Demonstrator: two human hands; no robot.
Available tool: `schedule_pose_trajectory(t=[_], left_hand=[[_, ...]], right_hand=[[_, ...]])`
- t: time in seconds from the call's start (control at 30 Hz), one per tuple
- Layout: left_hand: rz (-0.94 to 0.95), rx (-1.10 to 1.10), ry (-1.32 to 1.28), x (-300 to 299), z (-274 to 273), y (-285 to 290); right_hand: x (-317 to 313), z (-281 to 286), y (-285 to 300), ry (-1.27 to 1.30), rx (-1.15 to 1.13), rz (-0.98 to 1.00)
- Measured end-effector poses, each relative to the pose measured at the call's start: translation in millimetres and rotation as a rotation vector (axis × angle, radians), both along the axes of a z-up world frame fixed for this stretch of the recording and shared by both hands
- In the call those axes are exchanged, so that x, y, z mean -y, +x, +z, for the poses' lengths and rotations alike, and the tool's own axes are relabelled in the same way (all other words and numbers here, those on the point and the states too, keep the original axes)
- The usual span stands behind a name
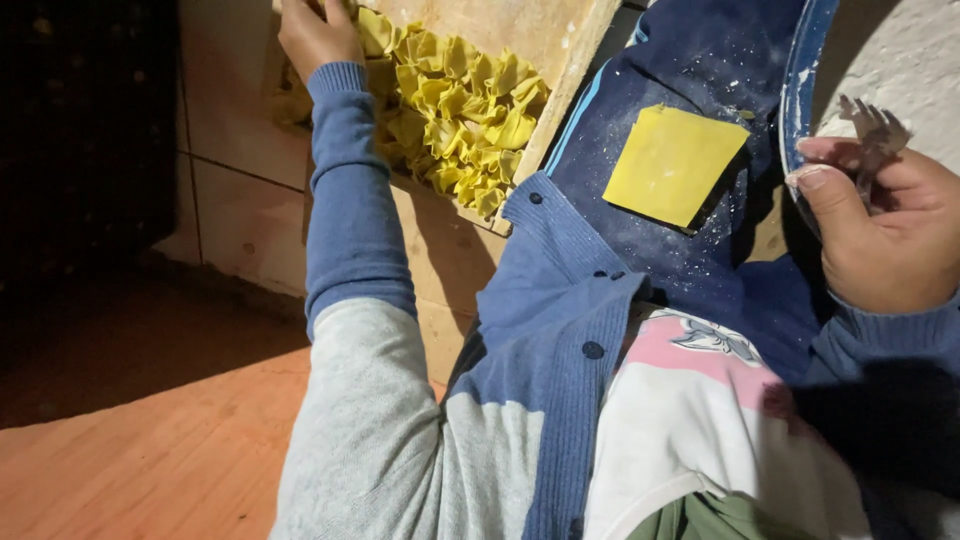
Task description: Manual assembly of dumplings by filling dough wrappers with a mixture using a fork and folding them into shape.
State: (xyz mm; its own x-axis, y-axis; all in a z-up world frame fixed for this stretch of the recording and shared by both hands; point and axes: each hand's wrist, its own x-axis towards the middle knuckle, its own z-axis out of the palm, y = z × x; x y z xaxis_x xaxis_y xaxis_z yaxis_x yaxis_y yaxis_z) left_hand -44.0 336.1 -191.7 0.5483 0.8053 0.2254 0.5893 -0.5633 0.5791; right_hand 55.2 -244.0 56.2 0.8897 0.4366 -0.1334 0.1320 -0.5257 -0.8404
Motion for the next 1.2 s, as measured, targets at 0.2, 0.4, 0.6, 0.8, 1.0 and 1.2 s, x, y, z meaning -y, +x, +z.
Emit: schedule_pose_trajectory(t=[0.2, 0.4, 0.6, 0.8, 1.0, 1.2], left_hand=[[-0.077, -0.074, 0.019, 6, 14, -14], [-0.076, -0.268, 0.105, 26, 27, -16], [-0.063, -0.371, 0.050, 31, 44, -9], [-0.354, 0.077, 0.194, 98, 87, 8], [-1.060, 0.320, -0.215, 267, 212, 33], [-1.294, 0.116, -0.126, 349, 212, 28]], right_hand=[[2, -2, 1, -0.001, 0.042, 0.027], [4, -4, 2, 0.002, 0.052, 0.026], [13, 1, 5, -0.008, 0.036, 0.000], [66, -30, 9, -0.001, 0.193, -0.041], [88, -14, 17, -0.264, 0.314, 0.038], [132, -50, 27, -0.533, 0.465, 0.173]])
